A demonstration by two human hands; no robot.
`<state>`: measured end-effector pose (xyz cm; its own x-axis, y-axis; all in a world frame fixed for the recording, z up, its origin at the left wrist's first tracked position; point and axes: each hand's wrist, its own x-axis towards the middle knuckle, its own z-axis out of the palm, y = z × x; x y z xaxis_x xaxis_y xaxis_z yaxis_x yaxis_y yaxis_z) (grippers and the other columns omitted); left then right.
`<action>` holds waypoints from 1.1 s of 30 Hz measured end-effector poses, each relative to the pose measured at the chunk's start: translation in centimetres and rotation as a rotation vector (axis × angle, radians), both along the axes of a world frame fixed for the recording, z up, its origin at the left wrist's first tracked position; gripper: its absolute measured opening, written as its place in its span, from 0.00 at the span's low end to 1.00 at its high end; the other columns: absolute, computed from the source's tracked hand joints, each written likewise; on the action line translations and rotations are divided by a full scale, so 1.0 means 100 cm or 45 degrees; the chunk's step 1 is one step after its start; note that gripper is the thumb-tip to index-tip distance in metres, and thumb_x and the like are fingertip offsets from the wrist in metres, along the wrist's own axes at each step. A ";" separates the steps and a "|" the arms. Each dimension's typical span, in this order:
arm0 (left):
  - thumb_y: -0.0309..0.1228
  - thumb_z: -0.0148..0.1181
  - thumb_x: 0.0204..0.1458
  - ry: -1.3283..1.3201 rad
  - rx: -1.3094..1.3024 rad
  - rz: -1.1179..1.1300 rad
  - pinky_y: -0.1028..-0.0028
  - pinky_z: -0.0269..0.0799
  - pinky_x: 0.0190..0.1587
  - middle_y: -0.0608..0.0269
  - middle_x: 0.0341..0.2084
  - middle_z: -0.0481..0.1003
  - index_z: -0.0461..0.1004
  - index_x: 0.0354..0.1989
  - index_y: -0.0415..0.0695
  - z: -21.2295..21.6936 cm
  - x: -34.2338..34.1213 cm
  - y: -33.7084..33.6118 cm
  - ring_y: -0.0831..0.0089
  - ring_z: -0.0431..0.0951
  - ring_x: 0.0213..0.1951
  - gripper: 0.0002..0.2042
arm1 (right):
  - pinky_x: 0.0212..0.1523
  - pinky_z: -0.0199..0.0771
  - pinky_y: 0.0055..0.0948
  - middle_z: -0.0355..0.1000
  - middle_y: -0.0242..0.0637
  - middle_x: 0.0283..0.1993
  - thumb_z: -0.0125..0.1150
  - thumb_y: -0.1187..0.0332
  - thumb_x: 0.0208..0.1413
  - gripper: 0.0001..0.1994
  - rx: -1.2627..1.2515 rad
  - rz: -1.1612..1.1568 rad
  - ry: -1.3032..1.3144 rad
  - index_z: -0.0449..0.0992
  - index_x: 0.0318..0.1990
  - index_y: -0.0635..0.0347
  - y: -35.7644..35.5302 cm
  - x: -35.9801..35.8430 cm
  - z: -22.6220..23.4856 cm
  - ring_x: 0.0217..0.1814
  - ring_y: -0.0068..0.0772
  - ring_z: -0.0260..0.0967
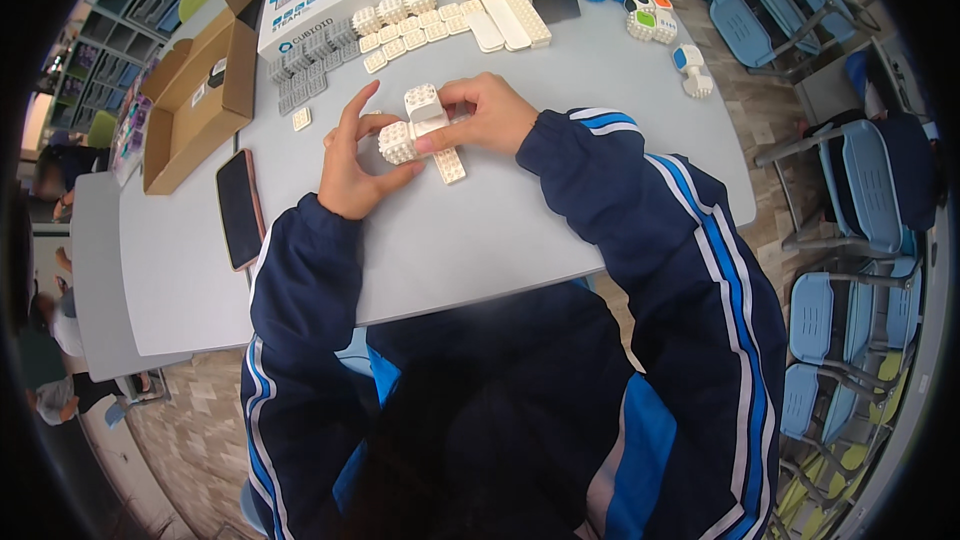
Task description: The person assembles small interlocking plastic building blocks into several small structures on a table. They pick up individual blocks, connect them to form green and blue towers, and later build a white cross-shaped structure. The person handles blocks one at a time and arranges them into distinct shapes.
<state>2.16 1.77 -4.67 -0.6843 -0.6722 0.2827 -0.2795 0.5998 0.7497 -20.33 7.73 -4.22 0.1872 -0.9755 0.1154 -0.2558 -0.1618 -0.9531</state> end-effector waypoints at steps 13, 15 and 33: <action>0.23 0.71 0.36 0.024 0.035 -0.122 0.68 0.67 0.54 0.61 0.37 0.80 0.65 0.60 0.45 0.013 0.006 -0.009 0.67 0.79 0.42 0.36 | 0.40 0.67 0.23 0.76 0.31 0.33 0.77 0.56 0.41 0.22 0.016 0.014 0.019 0.82 0.41 0.62 -0.006 -0.001 0.003 0.35 0.22 0.65; 0.21 0.70 0.37 0.035 0.065 -0.113 0.69 0.70 0.52 0.59 0.37 0.80 0.66 0.60 0.45 0.016 0.005 -0.005 0.66 0.79 0.41 0.35 | 0.39 0.66 0.23 0.75 0.30 0.32 0.77 0.56 0.41 0.22 -0.007 0.018 -0.017 0.82 0.41 0.62 -0.006 0.000 0.000 0.35 0.22 0.64; 0.24 0.69 0.39 0.038 0.078 -0.144 0.69 0.70 0.54 0.55 0.40 0.80 0.67 0.58 0.45 0.013 0.009 -0.009 0.66 0.79 0.45 0.32 | 0.35 0.61 0.23 0.71 0.28 0.29 0.77 0.53 0.39 0.24 -0.070 -0.057 0.020 0.82 0.40 0.60 -0.003 0.008 -0.002 0.33 0.22 0.59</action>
<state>3.05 0.92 -3.36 -0.7485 -0.6080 0.2647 -0.1898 0.5789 0.7930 -19.57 7.41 -4.47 0.1453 -0.9752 0.1667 -0.2786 -0.2020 -0.9389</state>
